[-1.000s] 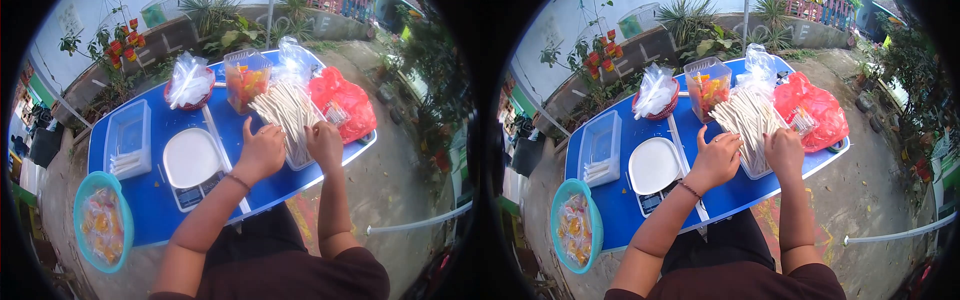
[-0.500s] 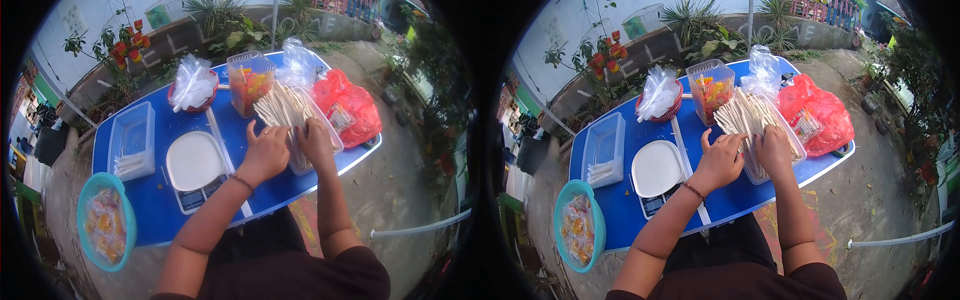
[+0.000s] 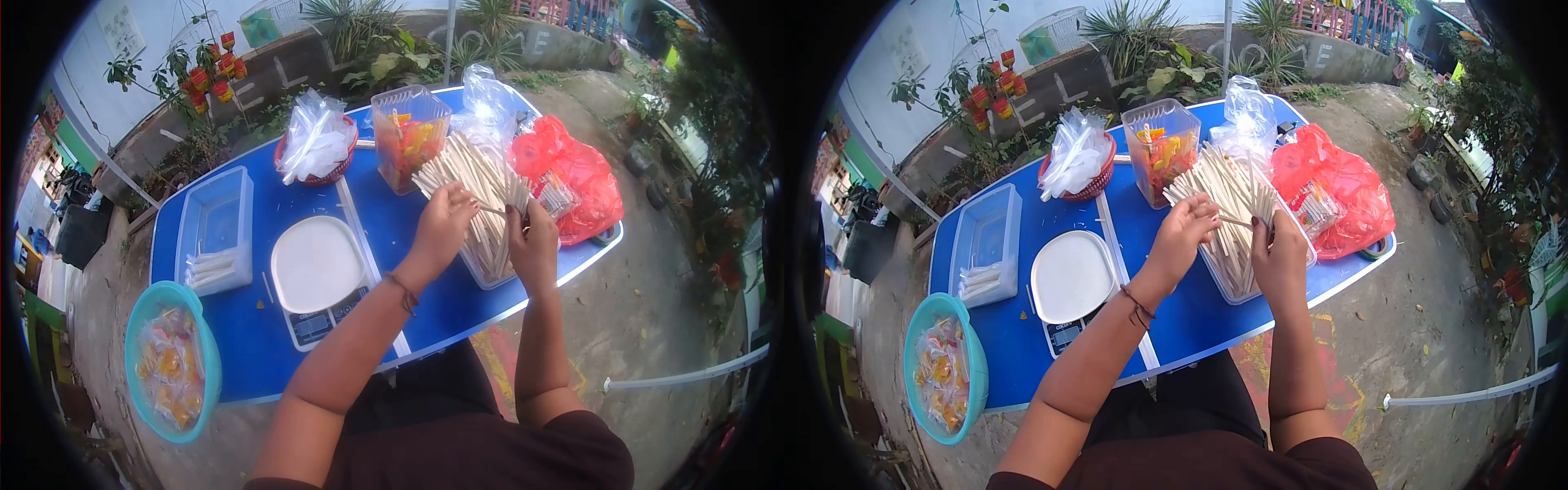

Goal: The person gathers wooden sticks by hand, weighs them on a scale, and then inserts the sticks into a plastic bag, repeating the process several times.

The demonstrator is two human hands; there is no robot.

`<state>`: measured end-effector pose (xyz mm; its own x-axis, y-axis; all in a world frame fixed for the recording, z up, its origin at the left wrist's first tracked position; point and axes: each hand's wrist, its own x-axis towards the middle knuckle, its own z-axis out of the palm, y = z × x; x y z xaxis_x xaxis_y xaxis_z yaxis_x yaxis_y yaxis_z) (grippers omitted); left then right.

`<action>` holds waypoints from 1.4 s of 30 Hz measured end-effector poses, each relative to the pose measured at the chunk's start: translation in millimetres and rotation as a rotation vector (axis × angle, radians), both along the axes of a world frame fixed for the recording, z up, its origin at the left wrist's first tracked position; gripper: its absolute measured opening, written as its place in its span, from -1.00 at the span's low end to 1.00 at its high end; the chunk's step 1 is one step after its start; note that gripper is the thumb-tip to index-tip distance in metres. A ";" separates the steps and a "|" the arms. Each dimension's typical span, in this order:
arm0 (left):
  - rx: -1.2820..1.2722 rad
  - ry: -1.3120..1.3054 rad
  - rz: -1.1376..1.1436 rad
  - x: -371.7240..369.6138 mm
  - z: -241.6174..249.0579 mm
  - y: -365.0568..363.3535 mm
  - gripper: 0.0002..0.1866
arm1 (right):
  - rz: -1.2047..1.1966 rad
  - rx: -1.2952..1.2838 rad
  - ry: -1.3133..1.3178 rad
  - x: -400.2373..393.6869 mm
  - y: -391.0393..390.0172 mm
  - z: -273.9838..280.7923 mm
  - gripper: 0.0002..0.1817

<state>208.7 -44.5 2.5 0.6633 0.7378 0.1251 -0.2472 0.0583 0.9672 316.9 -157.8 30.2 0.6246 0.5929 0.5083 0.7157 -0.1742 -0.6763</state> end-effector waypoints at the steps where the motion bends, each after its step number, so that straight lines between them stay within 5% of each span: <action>1: -0.201 -0.006 -0.095 -3.6 16.3 -0.7 -0.54 | -0.001 0.016 -0.010 0.9 0.1 -1.3 -0.81; 3: -0.514 -0.107 -0.226 -3.9 27.6 -2.2 -0.50 | -0.007 0.032 -0.041 2.3 -0.2 -2.8 -0.81; 15: -0.671 -0.218 -0.022 19.8 25.0 -12.5 -0.66 | 0.049 0.013 -0.050 -1.9 -4.6 -0.8 -0.80; 21: -0.545 -0.122 -0.060 27.6 26.9 -4.2 -0.84 | 0.100 -0.034 -0.026 3.1 -5.1 -5.1 -0.78; 26: -0.526 -0.163 -0.075 45.5 30.0 -5.5 -0.76 | 0.122 -0.008 -0.135 8.3 2.0 -15.3 -0.77; 32: -0.550 -0.227 -0.138 45.4 35.6 -14.6 -0.72 | 0.145 -0.072 0.056 5.4 -0.6 -11.4 -0.76; 42: -0.216 -0.110 -0.216 41.8 17.6 -10.2 -0.70 | 0.223 -0.064 0.143 7.0 -9.8 -8.1 -0.84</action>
<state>250.4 -54.7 20.1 0.7985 0.5989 0.0608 -0.3095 0.3218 0.8948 323.9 -167.6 22.0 0.5380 0.7519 0.3811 0.6391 -0.0690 -0.7660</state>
